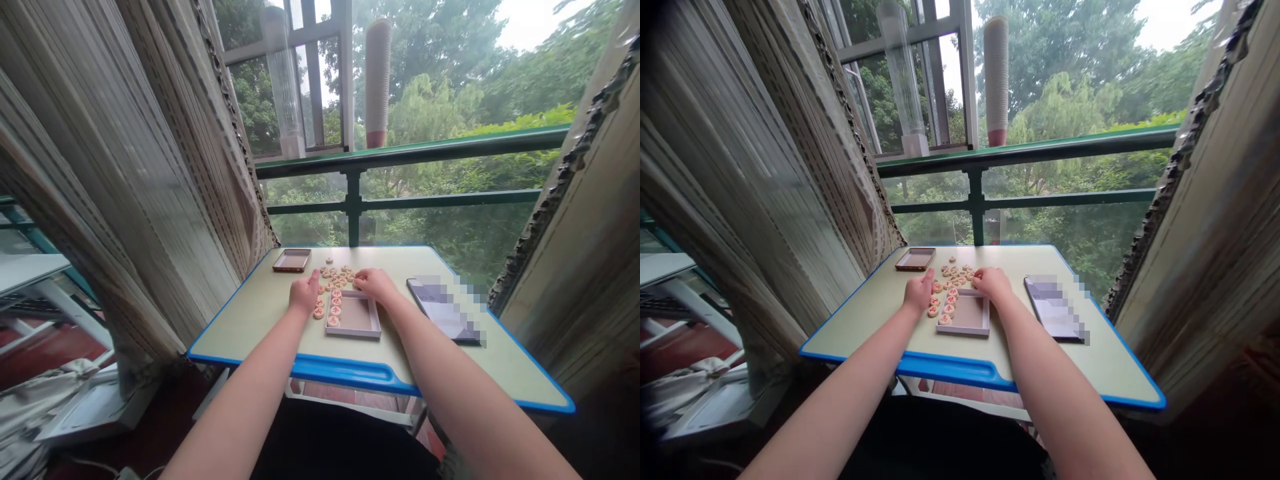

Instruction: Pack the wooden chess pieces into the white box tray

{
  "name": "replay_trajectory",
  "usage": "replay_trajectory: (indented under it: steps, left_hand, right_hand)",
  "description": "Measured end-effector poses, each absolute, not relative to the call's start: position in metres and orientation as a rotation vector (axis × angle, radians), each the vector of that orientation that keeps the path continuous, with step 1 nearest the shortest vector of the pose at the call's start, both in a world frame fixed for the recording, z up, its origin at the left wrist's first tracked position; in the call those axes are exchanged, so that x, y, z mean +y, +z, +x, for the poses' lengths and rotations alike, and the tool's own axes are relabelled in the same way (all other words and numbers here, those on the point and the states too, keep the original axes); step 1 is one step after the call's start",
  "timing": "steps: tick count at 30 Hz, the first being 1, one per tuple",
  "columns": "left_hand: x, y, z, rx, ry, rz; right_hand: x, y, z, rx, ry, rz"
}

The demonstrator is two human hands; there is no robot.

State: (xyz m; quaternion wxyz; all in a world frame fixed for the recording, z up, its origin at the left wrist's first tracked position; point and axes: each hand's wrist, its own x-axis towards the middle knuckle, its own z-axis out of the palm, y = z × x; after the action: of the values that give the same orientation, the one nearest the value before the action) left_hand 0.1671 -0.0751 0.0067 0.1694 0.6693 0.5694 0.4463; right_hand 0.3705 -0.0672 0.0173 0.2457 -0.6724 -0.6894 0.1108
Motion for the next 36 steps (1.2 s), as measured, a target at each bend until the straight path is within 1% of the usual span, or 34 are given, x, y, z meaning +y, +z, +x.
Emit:
replay_trajectory:
  steps: [7, 13, 20, 25, 31, 36]
  left_hand:
    - [-0.072, 0.006, 0.169, 1.642, 1.24, 2.01]
    - [-0.072, 0.005, 0.169, 1.672, 1.193, 2.074]
    - [-0.078, 0.01, 0.169, 1.727, 1.025, 2.259]
    - [-0.079, 0.01, 0.171, 1.745, 0.945, 2.327]
    - [-0.078, 0.009, 0.17, 1.766, 0.927, 2.38]
    - [-0.076, 0.009, 0.17, 1.784, 0.899, 2.358]
  right_hand:
    - [-0.062, 0.012, 0.37, -1.819, 0.382, -1.836]
    - [-0.06, 0.009, 0.372, -1.704, 0.384, -1.809]
    - [-0.069, 0.022, 0.373, -1.631, 0.44, -1.694]
    - [-0.087, 0.035, 0.362, -1.768, 0.499, -1.576]
    - [-0.108, 0.045, 0.345, -2.078, 0.416, -1.478]
    - [-0.112, 0.048, 0.34, -2.224, 0.335, -1.662]
